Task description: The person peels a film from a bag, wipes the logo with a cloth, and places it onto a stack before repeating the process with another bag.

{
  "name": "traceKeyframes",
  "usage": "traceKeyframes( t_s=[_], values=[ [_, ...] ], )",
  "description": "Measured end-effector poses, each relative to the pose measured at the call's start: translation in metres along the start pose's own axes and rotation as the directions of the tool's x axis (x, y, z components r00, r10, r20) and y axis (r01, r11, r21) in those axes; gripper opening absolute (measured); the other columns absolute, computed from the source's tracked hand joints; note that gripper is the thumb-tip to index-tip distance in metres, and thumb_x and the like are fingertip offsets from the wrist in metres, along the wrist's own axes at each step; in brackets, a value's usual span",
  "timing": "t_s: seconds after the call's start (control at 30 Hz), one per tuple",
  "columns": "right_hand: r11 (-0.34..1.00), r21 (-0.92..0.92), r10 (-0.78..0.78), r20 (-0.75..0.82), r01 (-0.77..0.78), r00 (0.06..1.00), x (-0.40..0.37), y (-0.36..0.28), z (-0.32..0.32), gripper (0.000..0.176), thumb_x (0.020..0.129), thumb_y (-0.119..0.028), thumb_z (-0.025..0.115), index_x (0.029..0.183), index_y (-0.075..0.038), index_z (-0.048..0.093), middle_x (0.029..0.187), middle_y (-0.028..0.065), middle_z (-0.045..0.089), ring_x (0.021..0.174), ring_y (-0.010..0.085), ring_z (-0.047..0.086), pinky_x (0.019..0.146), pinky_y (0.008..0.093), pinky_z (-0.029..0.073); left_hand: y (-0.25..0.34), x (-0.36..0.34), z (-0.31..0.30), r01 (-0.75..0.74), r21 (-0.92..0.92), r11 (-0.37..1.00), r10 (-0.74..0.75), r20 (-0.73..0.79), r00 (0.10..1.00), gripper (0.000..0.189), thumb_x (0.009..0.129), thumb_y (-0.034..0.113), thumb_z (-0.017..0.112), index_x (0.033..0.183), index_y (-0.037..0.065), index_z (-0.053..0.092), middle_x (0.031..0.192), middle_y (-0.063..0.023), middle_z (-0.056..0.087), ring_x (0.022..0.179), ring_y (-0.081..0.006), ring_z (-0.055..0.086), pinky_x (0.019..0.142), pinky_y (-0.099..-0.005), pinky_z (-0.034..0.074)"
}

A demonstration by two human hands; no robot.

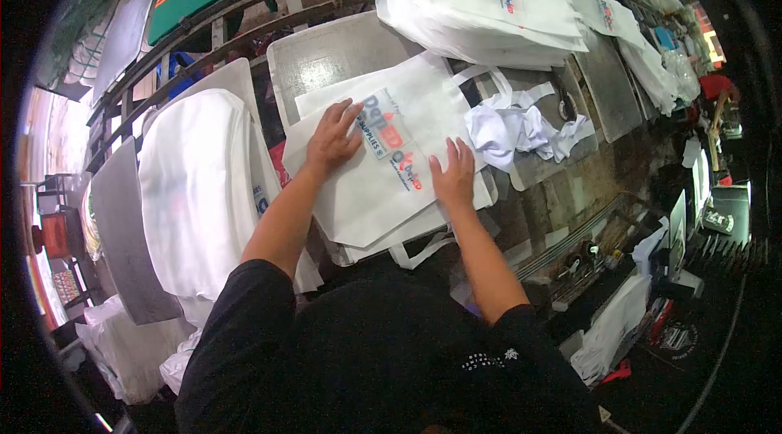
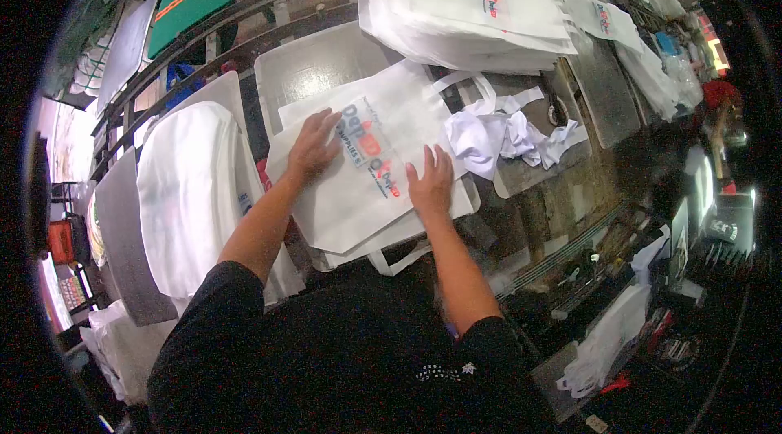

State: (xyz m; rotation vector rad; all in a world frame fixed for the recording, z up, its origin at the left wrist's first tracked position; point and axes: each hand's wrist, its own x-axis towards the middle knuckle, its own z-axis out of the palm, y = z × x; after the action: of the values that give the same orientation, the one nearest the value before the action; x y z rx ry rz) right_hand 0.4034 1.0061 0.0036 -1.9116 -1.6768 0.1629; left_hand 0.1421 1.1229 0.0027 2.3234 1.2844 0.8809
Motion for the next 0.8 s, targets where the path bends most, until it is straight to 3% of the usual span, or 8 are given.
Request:
traceKeyframes(
  t_s=[0.03,0.1,0.13,0.23,0.53,0.8],
  values=[
    [1.000,0.001,0.004,0.000,-0.004,1.000,-0.005,0.006,-0.002,0.048,0.088,-0.025,0.066,0.128,-0.001,0.055,0.137,0.0246,0.047,0.128,0.0450,0.042,0.108,0.0537,0.033,0.001,0.000,0.000,0.004,0.006,1.000,-0.004,0.002,1.000,0.055,0.080,0.015,0.063,0.133,0.009,0.052,0.133,-0.0177,0.051,0.124,-0.0363,0.048,0.107,-0.0425,0.042],
    [0.980,-0.139,-0.118,0.170,0.143,0.978,-0.018,0.013,-0.004,0.054,0.090,-0.034,0.064,0.131,-0.001,0.055,0.142,0.0245,0.043,0.131,0.0465,0.038,0.109,0.0563,0.031,0.003,0.000,0.000,0.007,-0.001,1.000,-0.007,0.007,1.000,0.054,0.080,0.018,0.065,0.132,0.009,0.053,0.133,-0.0170,0.051,0.124,-0.0357,0.048,0.107,-0.0432,0.041],
    [0.987,-0.104,-0.098,0.214,0.122,0.972,-0.023,0.014,-0.002,0.059,0.091,-0.041,0.061,0.133,-0.001,0.054,0.145,0.0241,0.041,0.134,0.0471,0.034,0.110,0.0584,0.028,0.004,0.000,-0.001,0.015,-0.007,1.000,-0.015,0.006,1.000,0.054,0.079,0.020,0.066,0.131,0.008,0.054,0.132,-0.0163,0.052,0.124,-0.0351,0.048,0.107,-0.0440,0.040],
    [0.991,-0.071,-0.100,0.187,0.115,0.977,-0.038,0.009,0.001,0.059,0.091,-0.043,0.060,0.133,-0.003,0.055,0.147,0.0223,0.040,0.135,0.0474,0.034,0.109,0.0605,0.027,0.002,0.001,-0.002,-0.032,0.128,0.991,0.027,0.045,0.999,0.056,0.080,0.026,0.068,0.131,0.008,0.054,0.132,-0.0155,0.052,0.125,-0.0335,0.047,0.108,-0.0452,0.037],
    [0.984,-0.093,-0.131,0.174,0.149,0.976,-0.044,0.007,0.002,0.053,0.092,-0.045,0.059,0.133,-0.011,0.057,0.149,0.0184,0.039,0.137,0.0462,0.032,0.110,0.0615,0.026,-0.005,0.002,0.006,0.000,0.141,0.990,-0.008,0.056,0.998,0.065,0.078,0.041,0.074,0.129,0.005,0.056,0.135,-0.0156,0.053,0.126,-0.0330,0.046,0.109,-0.0459,0.034],
    [0.986,-0.099,-0.119,0.142,0.134,0.983,-0.044,0.003,0.004,0.053,0.092,-0.044,0.060,0.134,-0.012,0.056,0.148,0.0175,0.040,0.137,0.0449,0.033,0.109,0.0620,0.027,0.002,0.002,0.003,0.003,0.151,0.988,-0.009,0.039,0.999,0.065,0.078,0.043,0.074,0.130,0.008,0.056,0.136,-0.0165,0.052,0.127,-0.0338,0.045,0.109,-0.0459,0.034]
  ],
)
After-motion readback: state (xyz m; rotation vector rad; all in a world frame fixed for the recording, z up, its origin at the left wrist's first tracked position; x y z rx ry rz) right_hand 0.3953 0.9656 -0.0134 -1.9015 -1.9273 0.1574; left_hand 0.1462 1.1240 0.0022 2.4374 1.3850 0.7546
